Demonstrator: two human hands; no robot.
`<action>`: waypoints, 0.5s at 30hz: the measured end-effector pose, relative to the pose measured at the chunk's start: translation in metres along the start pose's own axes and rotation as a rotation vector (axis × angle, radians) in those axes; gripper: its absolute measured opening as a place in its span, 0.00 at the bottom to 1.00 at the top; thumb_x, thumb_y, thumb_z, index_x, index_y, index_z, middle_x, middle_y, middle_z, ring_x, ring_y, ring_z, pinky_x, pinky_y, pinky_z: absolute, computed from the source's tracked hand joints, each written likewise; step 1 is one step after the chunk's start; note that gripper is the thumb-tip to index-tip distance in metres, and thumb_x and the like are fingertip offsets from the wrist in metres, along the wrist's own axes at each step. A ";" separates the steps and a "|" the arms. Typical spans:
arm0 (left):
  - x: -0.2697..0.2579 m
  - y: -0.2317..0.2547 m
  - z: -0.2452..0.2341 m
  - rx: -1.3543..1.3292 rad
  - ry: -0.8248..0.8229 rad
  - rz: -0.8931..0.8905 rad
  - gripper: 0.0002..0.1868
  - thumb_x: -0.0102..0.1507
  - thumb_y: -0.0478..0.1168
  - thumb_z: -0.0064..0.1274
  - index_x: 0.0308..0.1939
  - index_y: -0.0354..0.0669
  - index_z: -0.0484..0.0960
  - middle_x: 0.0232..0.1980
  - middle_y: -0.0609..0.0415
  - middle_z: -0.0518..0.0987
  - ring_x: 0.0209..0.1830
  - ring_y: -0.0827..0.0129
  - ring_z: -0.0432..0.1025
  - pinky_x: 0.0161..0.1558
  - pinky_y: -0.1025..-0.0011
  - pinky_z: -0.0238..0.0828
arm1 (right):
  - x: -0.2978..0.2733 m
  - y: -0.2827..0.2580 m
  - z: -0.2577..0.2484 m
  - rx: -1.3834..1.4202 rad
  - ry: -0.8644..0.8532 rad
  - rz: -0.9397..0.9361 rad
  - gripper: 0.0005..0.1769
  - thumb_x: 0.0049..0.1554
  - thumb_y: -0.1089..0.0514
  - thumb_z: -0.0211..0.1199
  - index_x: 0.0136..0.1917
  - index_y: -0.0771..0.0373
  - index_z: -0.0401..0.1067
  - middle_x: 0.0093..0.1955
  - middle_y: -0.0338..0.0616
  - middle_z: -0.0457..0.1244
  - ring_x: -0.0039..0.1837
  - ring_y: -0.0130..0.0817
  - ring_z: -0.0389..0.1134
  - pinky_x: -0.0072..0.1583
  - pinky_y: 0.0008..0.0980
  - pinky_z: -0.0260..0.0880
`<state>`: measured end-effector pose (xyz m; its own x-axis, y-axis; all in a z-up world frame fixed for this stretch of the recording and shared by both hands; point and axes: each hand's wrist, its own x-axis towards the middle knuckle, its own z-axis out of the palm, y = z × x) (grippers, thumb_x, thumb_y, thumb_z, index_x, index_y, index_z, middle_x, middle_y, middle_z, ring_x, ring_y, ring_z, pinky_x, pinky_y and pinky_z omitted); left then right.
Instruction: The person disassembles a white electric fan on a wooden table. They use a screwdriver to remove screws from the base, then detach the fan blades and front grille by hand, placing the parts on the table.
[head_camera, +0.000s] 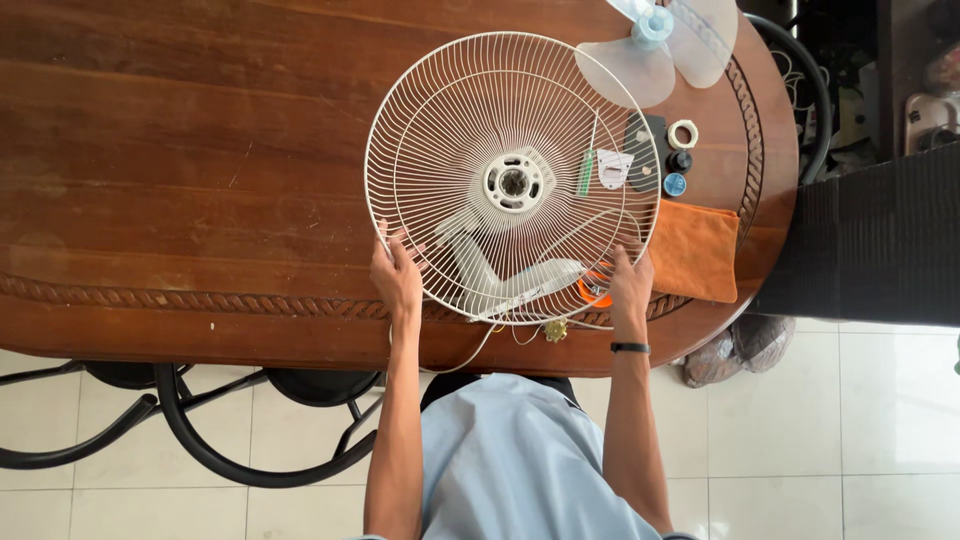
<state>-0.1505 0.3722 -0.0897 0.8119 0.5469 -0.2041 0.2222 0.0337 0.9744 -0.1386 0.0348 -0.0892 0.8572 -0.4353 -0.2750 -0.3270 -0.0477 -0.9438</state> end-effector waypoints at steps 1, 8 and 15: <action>0.000 0.003 0.000 0.005 0.002 0.000 0.25 0.73 0.39 0.33 0.74 0.39 0.62 0.62 0.40 0.79 0.44 0.58 0.83 0.35 0.68 0.82 | 0.002 0.002 -0.002 0.016 -0.003 0.002 0.15 0.65 0.59 0.52 0.65 0.64 0.66 0.57 0.47 0.67 0.53 0.36 0.72 0.44 0.37 0.80; 0.004 0.020 0.002 -0.104 -0.020 0.043 0.25 0.73 0.39 0.34 0.75 0.37 0.60 0.63 0.40 0.78 0.47 0.56 0.82 0.37 0.67 0.86 | 0.014 0.002 -0.007 -0.018 -0.011 -0.250 0.15 0.70 0.61 0.55 0.67 0.70 0.70 0.59 0.52 0.68 0.57 0.38 0.70 0.55 0.37 0.75; 0.007 0.047 -0.005 -0.066 -0.013 0.015 0.26 0.72 0.40 0.34 0.75 0.39 0.62 0.61 0.41 0.79 0.46 0.58 0.82 0.35 0.67 0.87 | -0.014 -0.048 -0.001 0.090 0.011 0.001 0.20 0.65 0.55 0.51 0.66 0.65 0.67 0.57 0.50 0.67 0.52 0.38 0.73 0.46 0.38 0.78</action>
<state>-0.1372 0.3819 -0.0451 0.8219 0.5369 -0.1905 0.1743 0.0814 0.9813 -0.1353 0.0424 -0.0400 0.8524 -0.4451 -0.2745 -0.2904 0.0338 -0.9563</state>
